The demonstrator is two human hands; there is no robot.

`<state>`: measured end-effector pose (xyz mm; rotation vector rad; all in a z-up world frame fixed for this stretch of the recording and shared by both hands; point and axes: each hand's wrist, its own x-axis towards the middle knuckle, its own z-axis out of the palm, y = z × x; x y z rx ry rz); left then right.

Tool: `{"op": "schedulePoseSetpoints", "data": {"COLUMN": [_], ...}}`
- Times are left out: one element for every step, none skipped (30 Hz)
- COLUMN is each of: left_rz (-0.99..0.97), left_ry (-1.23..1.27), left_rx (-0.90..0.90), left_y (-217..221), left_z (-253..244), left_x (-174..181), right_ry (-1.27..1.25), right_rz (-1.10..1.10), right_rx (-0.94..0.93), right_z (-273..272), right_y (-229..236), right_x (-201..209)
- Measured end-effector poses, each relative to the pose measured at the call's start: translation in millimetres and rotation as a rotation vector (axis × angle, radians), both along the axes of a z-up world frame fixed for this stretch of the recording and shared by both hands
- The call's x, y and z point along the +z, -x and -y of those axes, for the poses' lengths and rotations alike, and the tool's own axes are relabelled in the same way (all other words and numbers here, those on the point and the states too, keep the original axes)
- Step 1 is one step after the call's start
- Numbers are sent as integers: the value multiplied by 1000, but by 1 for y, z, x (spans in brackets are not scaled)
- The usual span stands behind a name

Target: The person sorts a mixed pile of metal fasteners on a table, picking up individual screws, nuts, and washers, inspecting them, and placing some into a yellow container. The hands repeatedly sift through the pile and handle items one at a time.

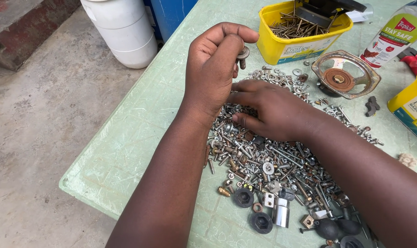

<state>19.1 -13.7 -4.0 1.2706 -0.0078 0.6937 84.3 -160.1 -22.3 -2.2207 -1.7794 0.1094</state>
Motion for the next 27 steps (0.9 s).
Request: {"op": "schedulePoseSetpoints", "data": {"left_rz": [0, -4, -8, -8, 0, 8, 8, 26, 45, 45, 35, 24, 24, 39, 53, 54, 44, 34, 35, 38, 41, 42, 43, 44, 43, 39, 35], "left_ry": [0, -11, -22, -22, -17, -13, -13, -13, -12, -11, -8, -6, -6, 9, 23, 22, 51, 81, 82, 70, 58, 58, 59, 62, 63, 58, 54], "left_rx": [-2, 12, 26, 27, 26, 24, 25, 18, 11, 10, 11, 14, 15, 30, 45, 45, 56, 67, 66, 71, 77, 81, 74, 64, 65, 63, 60], "left_y": [-1, -1, -2, -1, -1, 0, 0, -1, -2, -3, -3, -2, -2, -1, -1, 0, 0, 0, -1, -1, -1, -1, -1, -2, -1, -2, -2], "left_z": [-1, -2, -2, -3, -4, -5, -5, -5, -5, -5, -5, -5, -7, -9, -10, -11, -12, -13, -13, -13, -13, -14, -14, -13, -13, -12, -12], "left_x": [0, -1, -1, -1, 0, 0, -1, -2, -3, -2, -2, -1, -1, 0, 0, 1, 2, 3, 2, 2, 1, 1, 1, 1, 1, 1, 1], "right_ry": [0, -6, -13, -12, 17, 46, 47, 58, 70, 70, 59, 47, 46, 45, 44, 44, 39, 35, 36, 38, 39, 39, 53, 68, 69, 59, 49], "right_rz": [0, 20, 40, 40, 29, 19, 18, 34, 50, 50, 65, 79, 79, 86, 93, 94, 102, 111, 111, 109, 106, 107, 89, 70, 69, 73, 76], "right_rx": [-2, 22, 46, 48, 28, 8, 9, -15, -39, -40, -24, -7, -6, 3, 12, 11, 22, 32, 31, 27, 23, 27, -11, -51, -51, -72, -93], "right_z": [2, 5, 7, 11, 15, 19, 23, 27, 31, 34, 37, 39, 42, 44, 46, 48, 49, 51, 55, 58, 60, 66, 71, 78, 82, 87, 93], "right_y": [1, 2, 3, 6, 10, 14, 16, 17, 19, 20, 22, 24, 23, 22, 22, 23, 24, 24, 26, 27, 29, 31, 32, 35, 36, 37, 39], "right_x": [-2, -3, -5, -2, 1, 4, 4, 4, 5, 5, 6, 6, 5, 4, 4, 3, 3, 3, 3, 3, 4, 3, 3, 3, 4, 5, 6]}}
